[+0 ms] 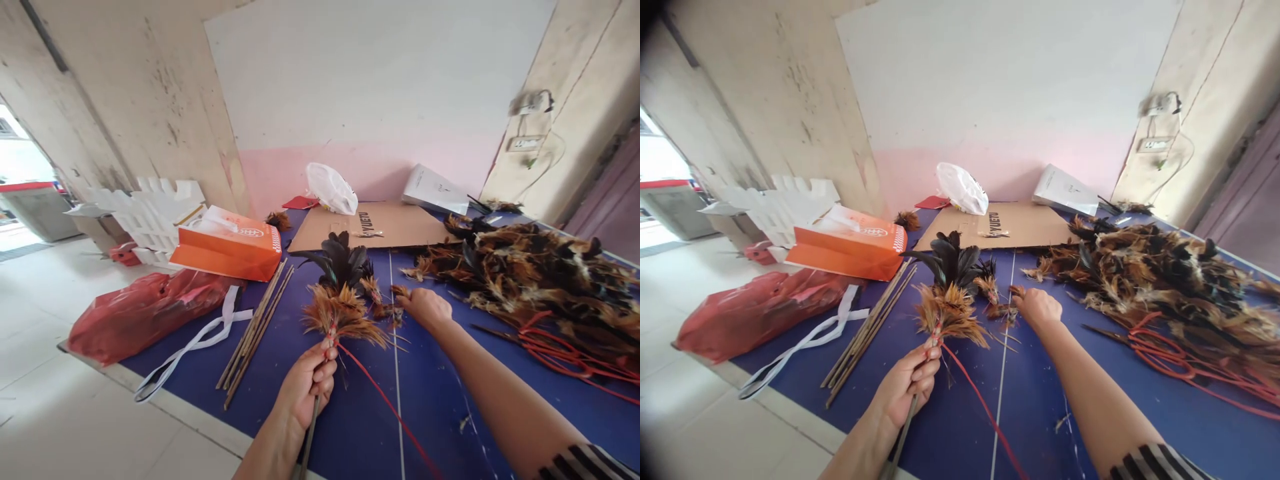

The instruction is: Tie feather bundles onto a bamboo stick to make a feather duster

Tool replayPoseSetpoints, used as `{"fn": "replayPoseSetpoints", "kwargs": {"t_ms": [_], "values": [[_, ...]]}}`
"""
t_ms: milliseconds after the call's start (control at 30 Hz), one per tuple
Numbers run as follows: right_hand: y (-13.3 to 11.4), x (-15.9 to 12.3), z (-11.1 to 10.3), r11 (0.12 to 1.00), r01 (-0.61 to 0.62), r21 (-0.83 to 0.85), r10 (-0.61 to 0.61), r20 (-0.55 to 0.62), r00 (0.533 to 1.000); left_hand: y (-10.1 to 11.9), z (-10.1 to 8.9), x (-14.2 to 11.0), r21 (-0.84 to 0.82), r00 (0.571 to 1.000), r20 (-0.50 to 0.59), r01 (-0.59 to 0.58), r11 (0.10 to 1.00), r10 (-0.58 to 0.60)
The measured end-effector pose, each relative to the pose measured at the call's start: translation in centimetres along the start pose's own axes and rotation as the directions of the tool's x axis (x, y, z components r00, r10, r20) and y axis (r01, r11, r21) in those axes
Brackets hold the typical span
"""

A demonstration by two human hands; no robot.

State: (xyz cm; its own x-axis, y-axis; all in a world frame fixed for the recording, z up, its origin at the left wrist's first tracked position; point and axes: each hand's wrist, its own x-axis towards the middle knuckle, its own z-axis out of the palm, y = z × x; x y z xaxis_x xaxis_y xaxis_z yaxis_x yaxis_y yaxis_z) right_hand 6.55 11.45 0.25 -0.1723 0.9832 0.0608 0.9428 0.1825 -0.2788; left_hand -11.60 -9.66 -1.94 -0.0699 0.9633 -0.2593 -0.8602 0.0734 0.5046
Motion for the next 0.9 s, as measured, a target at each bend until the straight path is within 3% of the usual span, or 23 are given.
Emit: {"fn": "replayPoseSetpoints", "kwargs": {"t_ms": [100, 200, 333, 433, 500, 567, 600, 667, 733, 800, 900], "values": [[0.1, 0.7, 0.3, 0.991, -0.061, 0.121, 0.059, 0.018, 0.998, -0.1, -0.2, 0.1, 0.004, 1.000, 0.000, -0.019, 1.000, 0.019], [0.8, 0.6, -0.2, 0.949, -0.050, 0.310, 0.043, 0.029, 0.999, -0.1, -0.3, 0.2, 0.002, 1.000, 0.000, -0.031, 1.000, 0.031], [2.4, -0.6, -1.7, 0.798, 0.004, 0.603, -0.005, -0.001, 1.000, -0.3, -0.3, 0.2, 0.020, 0.999, -0.006, -0.039, 0.999, 0.039], [2.7, -2.8, -3.0, 0.564, -0.009, 0.826, 0.015, 0.001, 1.000, -0.4, -0.1, 0.3, 0.048, 0.998, -0.020, -0.056, 0.997, 0.057], [2.0, -5.0, -3.7, 0.291, -0.046, 0.956, 0.011, 0.045, 0.999, -0.5, 0.1, 0.3, 0.076, 0.997, -0.031, -0.073, 0.994, 0.076], [0.6, -7.7, -4.3, 0.077, -0.091, 0.993, -0.141, 0.102, 0.985, -0.6, 0.5, 0.4, 0.115, 0.994, -0.050, -0.089, 0.989, 0.095], [-0.4, -9.0, -4.5, 0.042, -0.122, 0.992, -0.252, 0.129, 0.959, -0.7, 0.6, 0.4, 0.137, 0.993, -0.058, -0.095, 0.986, 0.104], [-2.4, -11.3, -4.5, 0.076, -0.202, 0.976, -0.469, 0.214, 0.857, -1.0, 0.9, 0.5, 0.181, 0.990, -0.055, -0.114, 0.977, 0.126], [-4.4, -12.8, -4.0, 0.127, -0.206, 0.970, -0.582, 0.241, 0.777, -1.2, 1.1, 0.5, 0.216, 0.988, -0.036, -0.139, 0.966, 0.150], [-5.7, -13.2, -3.1, 0.129, -0.154, 0.980, -0.617, 0.201, 0.761, -1.4, 1.1, 0.5, 0.249, 0.986, -0.032, -0.152, 0.956, 0.165], [-6.6, -12.6, -1.8, 0.141, -0.108, 0.984, -0.578, 0.171, 0.798, -1.5, 1.1, 0.4, 0.312, 0.988, -0.054, -0.121, 0.942, 0.145]]}}
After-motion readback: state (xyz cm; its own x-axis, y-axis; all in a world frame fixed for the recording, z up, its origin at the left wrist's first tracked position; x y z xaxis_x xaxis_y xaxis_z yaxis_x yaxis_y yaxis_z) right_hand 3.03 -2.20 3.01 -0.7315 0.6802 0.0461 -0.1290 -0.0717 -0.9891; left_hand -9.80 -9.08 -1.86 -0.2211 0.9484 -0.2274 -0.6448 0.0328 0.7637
